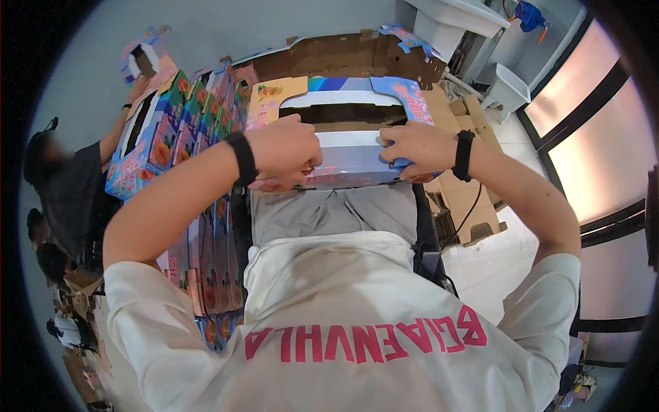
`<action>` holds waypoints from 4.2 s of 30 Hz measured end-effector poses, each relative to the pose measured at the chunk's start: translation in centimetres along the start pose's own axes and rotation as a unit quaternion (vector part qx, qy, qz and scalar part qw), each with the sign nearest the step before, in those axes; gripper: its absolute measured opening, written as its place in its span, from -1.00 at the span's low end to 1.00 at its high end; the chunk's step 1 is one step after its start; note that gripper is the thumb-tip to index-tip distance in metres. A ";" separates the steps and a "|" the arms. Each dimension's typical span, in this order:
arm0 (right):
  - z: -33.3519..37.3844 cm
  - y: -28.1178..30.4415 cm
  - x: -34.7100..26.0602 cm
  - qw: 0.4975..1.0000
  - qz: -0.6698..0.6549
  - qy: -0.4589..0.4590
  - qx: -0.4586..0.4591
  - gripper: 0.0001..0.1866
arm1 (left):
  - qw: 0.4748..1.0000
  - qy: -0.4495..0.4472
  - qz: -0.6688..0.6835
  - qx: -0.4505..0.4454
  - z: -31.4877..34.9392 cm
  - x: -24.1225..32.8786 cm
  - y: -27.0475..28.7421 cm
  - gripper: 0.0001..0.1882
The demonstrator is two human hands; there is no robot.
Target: Assembling and stacking cardboard produce trays for peaches.
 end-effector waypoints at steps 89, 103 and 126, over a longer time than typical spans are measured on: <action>25.3 -31.5 13.7 0.543 -0.487 -0.507 0.459 -0.56 | 0.346 0.171 0.881 0.272 8.2 -23.8 -18.1 -0.43; 27.1 -26.6 11.5 0.419 -0.546 -0.379 0.619 -0.54 | 0.335 0.206 0.869 0.299 3.8 -22.9 -17.8 -0.26; 35.7 -52.3 7.7 0.131 -0.351 -0.605 0.703 -0.59 | 0.354 0.153 0.894 0.228 -3.5 -15.5 -19.5 -0.60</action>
Point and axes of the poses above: each hand's wrist, its own z-axis away from the middle knuckle, its own y-axis out of the back of the hand, x = y × z, the point moved 5 cm from there along -z, towards the middle knuckle, and after that the axes turned 10 degrees about y, right-handed, at the moved point
